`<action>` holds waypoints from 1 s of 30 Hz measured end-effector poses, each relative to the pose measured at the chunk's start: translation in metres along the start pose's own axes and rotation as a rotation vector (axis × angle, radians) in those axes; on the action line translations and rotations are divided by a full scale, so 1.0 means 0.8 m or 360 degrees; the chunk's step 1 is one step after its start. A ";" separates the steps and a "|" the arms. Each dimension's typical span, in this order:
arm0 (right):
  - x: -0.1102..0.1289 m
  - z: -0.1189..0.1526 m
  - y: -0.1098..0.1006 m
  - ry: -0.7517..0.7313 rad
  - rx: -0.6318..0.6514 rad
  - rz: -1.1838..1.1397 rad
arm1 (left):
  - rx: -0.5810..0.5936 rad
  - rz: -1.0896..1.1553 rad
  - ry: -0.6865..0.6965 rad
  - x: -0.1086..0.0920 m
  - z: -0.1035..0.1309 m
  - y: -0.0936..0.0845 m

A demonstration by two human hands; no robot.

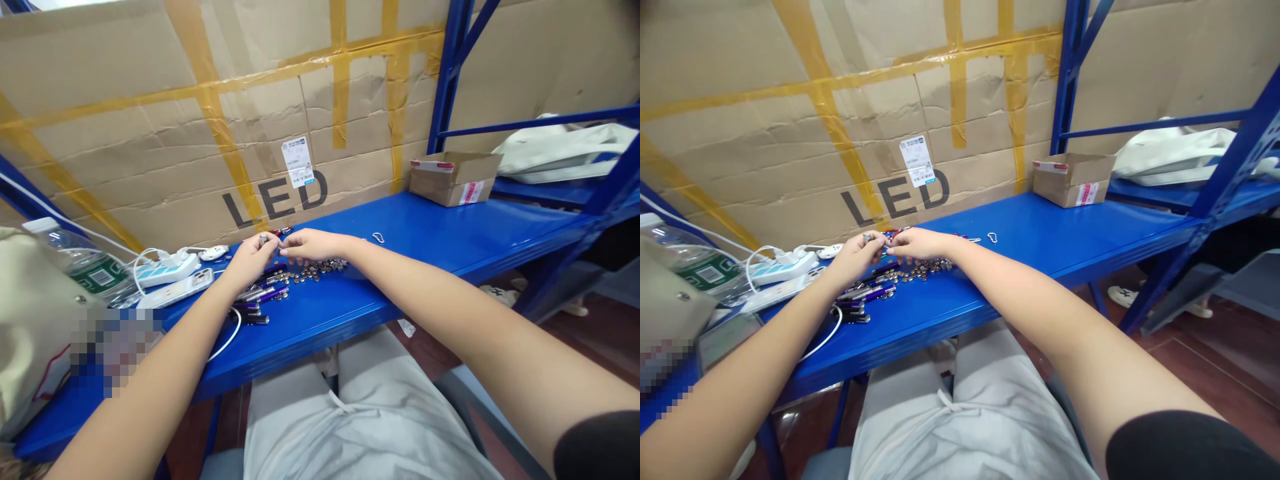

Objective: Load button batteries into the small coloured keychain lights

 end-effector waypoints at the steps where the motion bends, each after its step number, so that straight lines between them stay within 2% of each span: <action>1: 0.003 0.001 0.002 -0.0028 0.0014 0.0051 | 0.0032 0.0002 0.0002 0.000 0.000 0.001; 6: 0.015 0.004 0.011 -0.0071 0.0071 0.0083 | 0.0096 -0.0067 0.0030 -0.008 0.005 0.004; 8: 0.018 0.003 0.015 -0.0082 0.0035 0.0095 | 0.0084 -0.0123 0.0057 -0.011 0.007 0.005; 13: 0.018 -0.005 0.019 -0.0110 -0.0146 0.0268 | -0.0087 -0.0120 0.0099 -0.007 0.003 0.007; 16: 0.013 -0.009 0.016 -0.0154 -0.0369 0.0455 | -0.0159 -0.0015 -0.0007 0.003 -0.004 0.003; 18: 0.009 -0.010 0.012 -0.0124 -0.0513 0.0544 | -0.0142 -0.0071 -0.0045 0.006 -0.005 -0.002; 21: 0.007 -0.008 0.008 -0.0039 -0.0588 0.0640 | -0.0008 -0.0431 0.0088 -0.001 -0.002 -0.010; 25: 0.011 -0.004 0.007 -0.0027 -0.0564 0.0725 | 0.0139 -0.0808 0.0384 -0.020 0.005 -0.013; 30: 0.014 -0.001 0.006 0.0065 -0.0536 0.0844 | 0.0061 -0.0982 0.0488 -0.022 0.003 -0.013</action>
Point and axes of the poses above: each hand's wrist, its own z-axis away from the middle knuckle, its own y-axis out of the palm, x = y × z, the point moved 1 cm from there along -z, towards the middle knuckle, and after that the axes turned 1 degree about -z, right-handed, at the moved point
